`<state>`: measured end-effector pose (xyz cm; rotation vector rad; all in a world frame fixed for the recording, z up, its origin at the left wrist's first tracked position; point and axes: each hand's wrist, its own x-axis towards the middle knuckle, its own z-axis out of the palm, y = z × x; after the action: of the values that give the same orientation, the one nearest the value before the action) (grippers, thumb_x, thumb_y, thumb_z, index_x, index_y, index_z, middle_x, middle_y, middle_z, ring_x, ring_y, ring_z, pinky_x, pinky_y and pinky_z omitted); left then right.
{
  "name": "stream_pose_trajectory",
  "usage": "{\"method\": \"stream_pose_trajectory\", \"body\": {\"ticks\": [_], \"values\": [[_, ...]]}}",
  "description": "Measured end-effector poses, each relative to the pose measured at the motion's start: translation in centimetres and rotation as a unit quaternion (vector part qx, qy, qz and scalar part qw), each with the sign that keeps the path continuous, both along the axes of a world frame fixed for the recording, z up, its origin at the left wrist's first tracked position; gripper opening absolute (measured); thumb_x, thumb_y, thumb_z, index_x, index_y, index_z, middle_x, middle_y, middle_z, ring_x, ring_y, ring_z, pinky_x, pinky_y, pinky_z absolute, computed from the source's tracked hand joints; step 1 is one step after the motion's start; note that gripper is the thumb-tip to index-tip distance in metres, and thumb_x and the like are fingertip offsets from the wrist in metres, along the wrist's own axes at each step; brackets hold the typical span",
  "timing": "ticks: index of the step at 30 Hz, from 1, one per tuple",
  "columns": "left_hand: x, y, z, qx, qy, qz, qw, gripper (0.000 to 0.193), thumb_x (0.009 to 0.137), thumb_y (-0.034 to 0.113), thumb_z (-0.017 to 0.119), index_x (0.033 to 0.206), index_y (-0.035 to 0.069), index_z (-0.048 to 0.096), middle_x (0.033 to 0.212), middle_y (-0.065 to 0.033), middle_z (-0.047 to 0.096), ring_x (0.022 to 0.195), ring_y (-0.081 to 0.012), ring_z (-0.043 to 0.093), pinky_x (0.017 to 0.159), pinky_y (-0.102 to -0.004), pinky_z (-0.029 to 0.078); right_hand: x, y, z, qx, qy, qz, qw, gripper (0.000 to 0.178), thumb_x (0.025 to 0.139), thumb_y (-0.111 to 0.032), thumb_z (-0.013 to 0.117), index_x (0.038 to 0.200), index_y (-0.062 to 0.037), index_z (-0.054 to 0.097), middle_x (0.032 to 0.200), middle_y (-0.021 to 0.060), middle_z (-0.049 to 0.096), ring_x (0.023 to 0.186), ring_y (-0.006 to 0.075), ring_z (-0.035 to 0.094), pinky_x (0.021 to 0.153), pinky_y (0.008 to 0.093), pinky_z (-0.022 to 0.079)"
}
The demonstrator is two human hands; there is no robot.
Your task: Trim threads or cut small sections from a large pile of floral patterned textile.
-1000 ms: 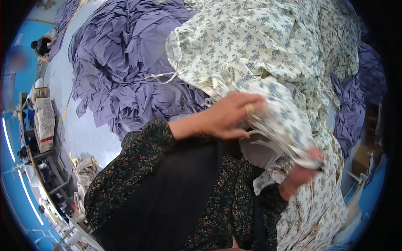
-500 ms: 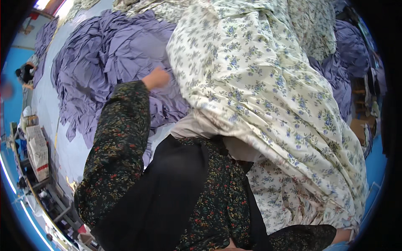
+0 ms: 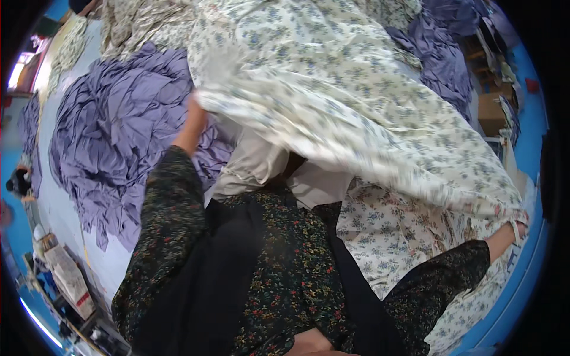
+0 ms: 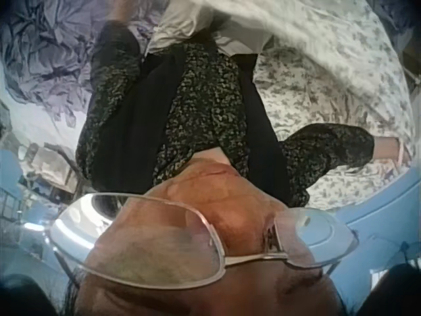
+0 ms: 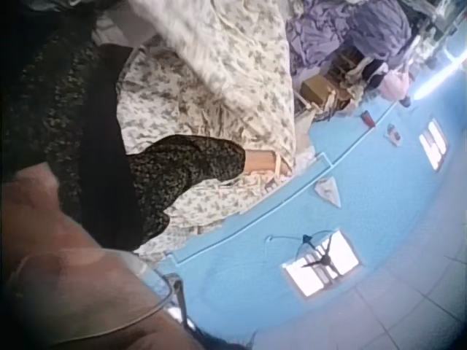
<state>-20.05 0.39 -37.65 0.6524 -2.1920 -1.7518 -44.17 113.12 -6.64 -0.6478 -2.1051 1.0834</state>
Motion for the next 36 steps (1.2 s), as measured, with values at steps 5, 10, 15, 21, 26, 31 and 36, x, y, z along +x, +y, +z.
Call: {"method": "stream_pose_trajectory", "body": {"ticks": [5,10,15,21,26,31,36], "values": [[1.2,-22.6,14.1,-0.658,-0.034,0.057,0.75,0.031,0.093,0.02,0.051,0.119,0.008,0.064,0.116,-0.0139,0.066,0.106,-0.0271,0.063,0.092,-0.0354,0.049,0.0,-14.2,-2.2,-0.232,0.141,0.214,0.938,0.021,0.096,-0.018,0.054,0.109,-0.0046,0.061,0.106,0.0075,0.063,0.099,0.0216,0.061,0.087,0.0366,0.051],[7.1,-33.9,17.0,-0.729,0.058,0.07,0.679,0.039,0.092,0.032,0.053,0.113,0.001,0.066,0.111,-0.0125,0.069,0.103,-0.0245,0.064,0.089,-0.0357,0.05,-3.3,-30.6,-7.4,-0.36,0.073,0.376,0.851,0.013,0.096,-0.019,0.055,0.097,-0.0069,0.06,0.097,0.0023,0.059,0.089,0.0166,0.058,0.085,0.0332,0.049],[14.5,-40.8,17.3,-0.617,-0.046,0.095,0.78,0.04,0.09,0.033,0.058,0.113,0.0,0.065,0.11,-0.0117,0.068,0.099,-0.0247,0.065,0.083,-0.0388,0.052,-8.7,-37.2,-13.1,-0.514,0.025,0.279,0.81,0.015,0.098,-0.016,0.05,0.098,-0.0081,0.063,0.092,0.0058,0.065,0.086,0.0184,0.063,0.078,0.0336,0.053],[19.2,-42.0,19.2,-0.263,-0.112,0.304,0.909,0.058,0.082,0.054,0.067,0.107,0.002,0.068,0.1,-0.0078,0.07,0.087,-0.0177,0.067,0.069,-0.0333,0.054,-4.7,-43.0,-6.3,-0.355,0.007,0.421,0.835,0.008,0.095,-0.014,0.053,0.094,-0.0063,0.056,0.089,0.0,0.052,0.067,0.0112,0.051,0.062,0.0245,0.046],[25.4,-39.3,16.9,-0.652,-0.426,0.183,0.6,0.041,0.079,0.044,0.07,0.103,0.012,0.072,0.095,-0.005,0.074,0.08,-0.0159,0.07,0.069,-0.0335,0.054,4.9,-44.0,-7.2,-0.013,-0.045,0.426,0.904,0.021,0.088,-0.022,0.065,0.096,-0.0036,0.06,0.086,0.0037,0.059,0.087,0.0178,0.061,0.077,0.0293,0.05],[26.7,-31.3,5.8,-0.522,-0.4,-0.109,0.745,0.034,0.083,0.024,0.063,0.114,0.008,0.068,0.109,-0.0136,0.07,0.098,-0.0282,0.068,0.08,-0.0377,0.053,7.1,-42.1,-21.6,0.039,-0.325,0.283,0.902,0.036,0.086,-0.005,0.057,0.122,-0.002,0.063,0.106,0.0067,0.069,0.092,0.013,0.063,0.078,0.0273,0.049],[16.1,-7.6,5.4,-0.221,-0.233,-0.03,0.947,0.032,0.088,0.016,0.06,0.117,0.002,0.065,0.106,-0.0152,0.069,0.099,-0.0239,0.066,0.086,-0.032,0.05,16.0,-53.1,-12.9,0.161,-0.119,0.167,0.965,0.025,0.091,-0.006,0.058,0.115,-0.0027,0.065,0.101,0.0082,0.072,0.086,0.0118,0.065,0.073,0.0277,0.05]]}}
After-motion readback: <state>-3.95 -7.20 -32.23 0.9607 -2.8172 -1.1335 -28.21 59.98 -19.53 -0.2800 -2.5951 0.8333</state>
